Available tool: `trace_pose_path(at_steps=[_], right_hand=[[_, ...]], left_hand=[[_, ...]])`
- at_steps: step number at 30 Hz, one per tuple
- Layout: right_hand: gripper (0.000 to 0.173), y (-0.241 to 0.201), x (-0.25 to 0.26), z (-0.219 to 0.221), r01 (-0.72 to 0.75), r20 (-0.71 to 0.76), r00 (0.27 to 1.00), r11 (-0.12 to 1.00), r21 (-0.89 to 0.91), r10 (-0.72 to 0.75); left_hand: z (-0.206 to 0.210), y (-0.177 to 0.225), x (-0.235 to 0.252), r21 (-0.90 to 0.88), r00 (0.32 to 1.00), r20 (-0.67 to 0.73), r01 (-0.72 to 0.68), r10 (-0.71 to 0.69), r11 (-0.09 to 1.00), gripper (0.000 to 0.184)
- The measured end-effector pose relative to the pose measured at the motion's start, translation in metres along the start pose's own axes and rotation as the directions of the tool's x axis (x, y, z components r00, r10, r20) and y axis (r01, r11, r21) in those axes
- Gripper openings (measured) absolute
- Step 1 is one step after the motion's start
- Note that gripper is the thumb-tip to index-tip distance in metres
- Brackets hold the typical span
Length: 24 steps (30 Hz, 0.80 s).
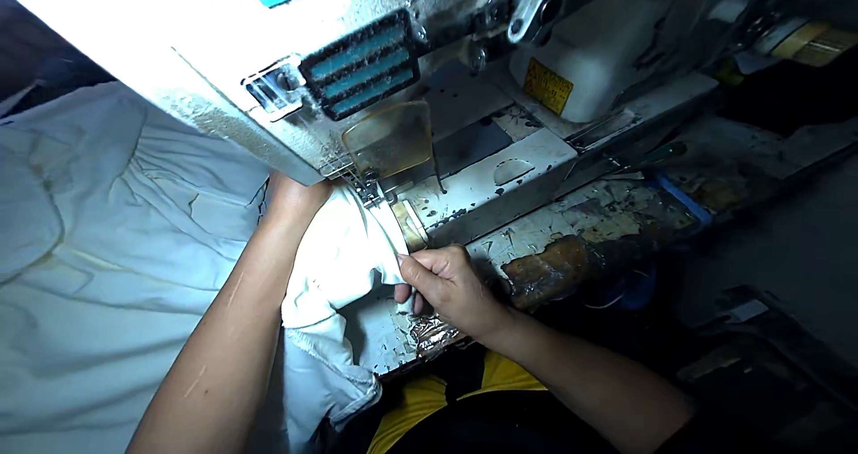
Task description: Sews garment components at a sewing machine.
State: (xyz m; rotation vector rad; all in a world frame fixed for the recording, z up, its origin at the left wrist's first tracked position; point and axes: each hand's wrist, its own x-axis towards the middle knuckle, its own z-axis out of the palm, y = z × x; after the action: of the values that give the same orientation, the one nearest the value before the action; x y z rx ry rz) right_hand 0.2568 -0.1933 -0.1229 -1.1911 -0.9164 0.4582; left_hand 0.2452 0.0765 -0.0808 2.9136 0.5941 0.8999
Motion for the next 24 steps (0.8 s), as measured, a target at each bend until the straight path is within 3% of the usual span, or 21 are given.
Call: trace_pose_path(at_steps=[4, 6, 8, 10, 12, 15, 19, 22, 24], right_hand=[[0.043, -0.001, -0.001, -0.007, -0.014, 0.053, 0.998, 0.983, -0.181, 0.024], [0.046, -0.006, -0.014, -0.017, 0.067, 0.013, 0.998, 0.954, -0.294, -0.066], [0.037, -0.009, -0.028, -0.026, 0.251, -0.094, 0.942, 0.864, -0.437, -0.321], [0.025, -0.015, -0.027, -0.032, 0.358, -0.101, 0.863, 0.742, -0.567, -0.494], [0.032, -0.015, -0.017, -0.028, 0.39, -0.034, 0.851, 0.673, -0.628, -0.524], [0.011, -0.012, -0.004, -0.018, 0.407, -0.038, 0.839, 0.672, -0.618, -0.542], [0.007, -0.013, -0.006, -0.015, 0.43, -0.065, 0.826, 0.7, -0.571, -0.56], [0.003, -0.023, -0.003, -0.018, 0.407, 0.002, 0.902, 0.847, -0.342, -0.432], [0.008, -0.031, -0.002, -0.02, 0.217, 0.097, 0.974, 0.969, -0.119, -0.206]], left_hand=[[-0.052, 0.051, -0.006, -0.091, 0.983, 0.155, 0.108, -0.093, 0.99, 0.048], [-0.079, 0.068, -0.023, -0.184, 0.988, 0.13, 0.104, -0.081, 0.977, 0.04], [-0.1, 0.077, -0.057, -0.252, 0.998, 0.024, -0.056, 0.064, 0.966, 0.02], [-0.114, 0.082, -0.083, -0.293, 0.962, 0.006, -0.26, 0.274, 0.92, 0.03], [-0.116, 0.082, -0.097, -0.257, 0.926, 0.015, -0.362, 0.378, 0.896, 0.031], [-0.126, 0.081, -0.094, -0.224, 0.921, -0.021, -0.384, 0.39, 0.896, 0.028], [-0.129, 0.083, -0.096, -0.259, 0.864, 0.038, -0.477, 0.503, 0.84, 0.026], [-0.116, 0.08, -0.093, -0.305, 0.867, -0.175, -0.498, 0.466, 0.812, 0.016], [-0.113, 0.081, -0.092, -0.314, 0.865, -0.338, -0.475, 0.371, 0.822, 0.013]])
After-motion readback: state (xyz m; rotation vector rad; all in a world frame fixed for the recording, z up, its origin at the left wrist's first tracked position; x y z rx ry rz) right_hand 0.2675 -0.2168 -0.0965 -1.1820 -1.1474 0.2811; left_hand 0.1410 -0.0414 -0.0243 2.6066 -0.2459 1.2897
